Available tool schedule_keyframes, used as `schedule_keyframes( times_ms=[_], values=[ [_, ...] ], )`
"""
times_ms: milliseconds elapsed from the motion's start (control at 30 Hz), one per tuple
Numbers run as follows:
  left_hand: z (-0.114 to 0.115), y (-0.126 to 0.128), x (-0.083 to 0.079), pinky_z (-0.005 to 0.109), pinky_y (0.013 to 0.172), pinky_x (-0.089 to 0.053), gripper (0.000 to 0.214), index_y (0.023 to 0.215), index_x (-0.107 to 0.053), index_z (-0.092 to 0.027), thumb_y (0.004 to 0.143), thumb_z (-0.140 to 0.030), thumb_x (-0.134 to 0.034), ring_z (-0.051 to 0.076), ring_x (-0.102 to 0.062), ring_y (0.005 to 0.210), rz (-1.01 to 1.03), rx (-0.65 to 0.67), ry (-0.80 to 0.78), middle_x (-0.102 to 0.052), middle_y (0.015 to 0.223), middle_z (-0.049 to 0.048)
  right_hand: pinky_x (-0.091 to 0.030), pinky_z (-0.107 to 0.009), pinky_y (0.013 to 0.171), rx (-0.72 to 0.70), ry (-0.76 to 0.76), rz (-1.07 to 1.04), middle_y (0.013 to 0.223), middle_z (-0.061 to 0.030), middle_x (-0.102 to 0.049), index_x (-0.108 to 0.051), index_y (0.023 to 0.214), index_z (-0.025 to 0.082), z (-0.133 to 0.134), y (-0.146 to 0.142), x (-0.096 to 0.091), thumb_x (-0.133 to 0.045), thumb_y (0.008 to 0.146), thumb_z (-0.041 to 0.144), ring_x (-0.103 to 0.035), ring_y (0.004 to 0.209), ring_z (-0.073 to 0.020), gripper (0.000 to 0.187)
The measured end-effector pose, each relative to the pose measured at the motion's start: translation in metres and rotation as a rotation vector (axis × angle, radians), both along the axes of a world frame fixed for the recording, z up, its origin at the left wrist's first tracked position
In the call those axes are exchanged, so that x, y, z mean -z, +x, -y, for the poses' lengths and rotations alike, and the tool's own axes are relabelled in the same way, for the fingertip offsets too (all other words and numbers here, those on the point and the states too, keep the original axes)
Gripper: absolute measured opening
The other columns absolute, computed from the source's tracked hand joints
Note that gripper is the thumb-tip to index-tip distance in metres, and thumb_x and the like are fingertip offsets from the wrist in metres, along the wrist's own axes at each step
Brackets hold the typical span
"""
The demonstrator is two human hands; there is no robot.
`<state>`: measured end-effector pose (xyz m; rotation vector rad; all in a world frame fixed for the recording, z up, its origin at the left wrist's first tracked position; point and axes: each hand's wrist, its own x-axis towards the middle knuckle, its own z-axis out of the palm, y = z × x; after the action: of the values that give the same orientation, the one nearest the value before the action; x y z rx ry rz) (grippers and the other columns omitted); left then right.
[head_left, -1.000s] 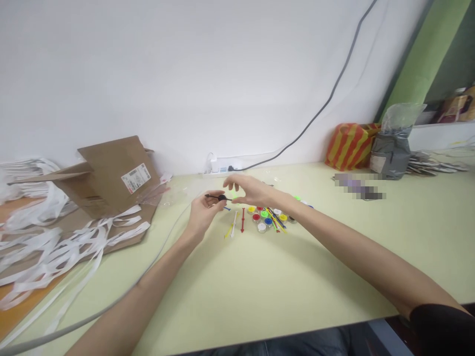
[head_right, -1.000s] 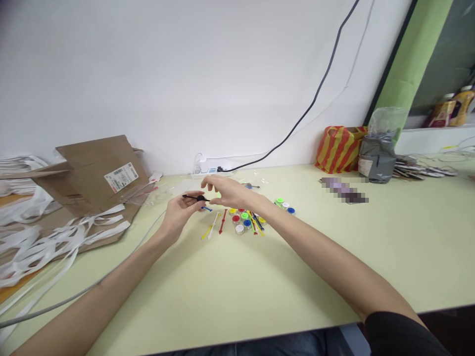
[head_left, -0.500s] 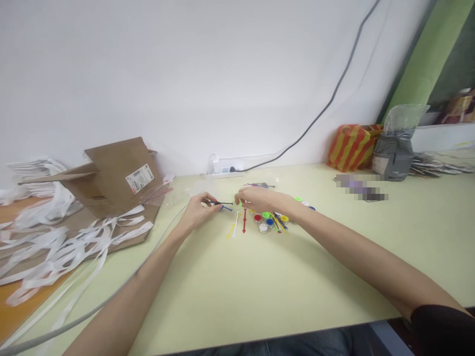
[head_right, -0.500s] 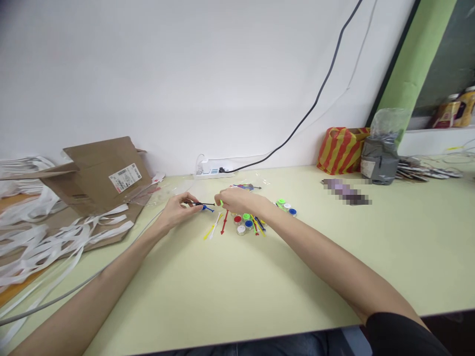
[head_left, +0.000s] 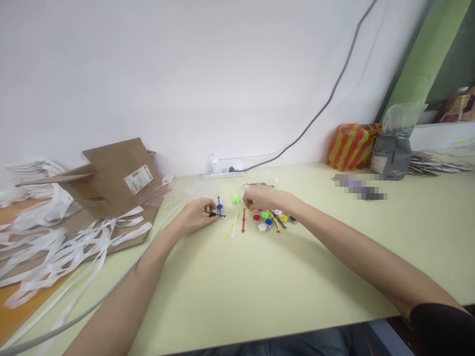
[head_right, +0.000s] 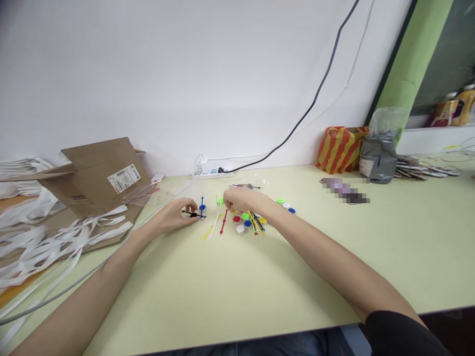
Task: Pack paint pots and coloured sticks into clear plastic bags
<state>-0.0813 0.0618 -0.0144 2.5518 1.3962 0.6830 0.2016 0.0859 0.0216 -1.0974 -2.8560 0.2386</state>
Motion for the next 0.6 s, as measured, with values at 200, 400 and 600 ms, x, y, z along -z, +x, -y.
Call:
schedule_keyframes(
  times_ms=[200,400,600],
  values=[
    [0.006,0.011,-0.012,0.036,0.087,-0.042,0.017,0.091,-0.065,-0.023,0.084,-0.038,-0.062,0.025,-0.06,0.092,-0.038,0.034,0.228,-0.067,0.098,0.0068,-0.034,-0.025,0.056,0.034,-0.028,0.033,0.081,-0.0058,-0.073,-0.075,0.083,0.017,-0.001,0.0,0.002,-0.064,0.072,0.004,-0.059,0.061,-0.0142,0.02],
    [0.018,0.032,-0.01,0.04,0.092,-0.039,0.022,0.107,-0.066,-0.023,0.095,-0.035,-0.053,0.027,-0.06,0.1,-0.063,0.067,0.269,-0.069,0.107,0.0087,-0.038,-0.024,0.062,-0.027,0.004,-0.153,0.083,-0.0047,-0.073,-0.074,0.084,0.016,-0.001,-0.005,-0.005,-0.064,0.078,0.007,-0.059,0.068,-0.0136,0.014],
    [0.027,0.05,0.0,0.034,0.082,-0.044,0.024,0.101,-0.067,-0.023,0.091,-0.044,-0.06,0.023,-0.062,0.089,0.201,0.079,0.096,-0.07,0.097,0.0061,-0.039,-0.024,0.069,-0.146,-0.003,-0.45,0.088,-0.0043,-0.071,-0.072,0.087,0.015,0.018,-0.019,-0.021,-0.064,0.085,0.008,-0.059,0.079,-0.0136,0.011]
  ],
)
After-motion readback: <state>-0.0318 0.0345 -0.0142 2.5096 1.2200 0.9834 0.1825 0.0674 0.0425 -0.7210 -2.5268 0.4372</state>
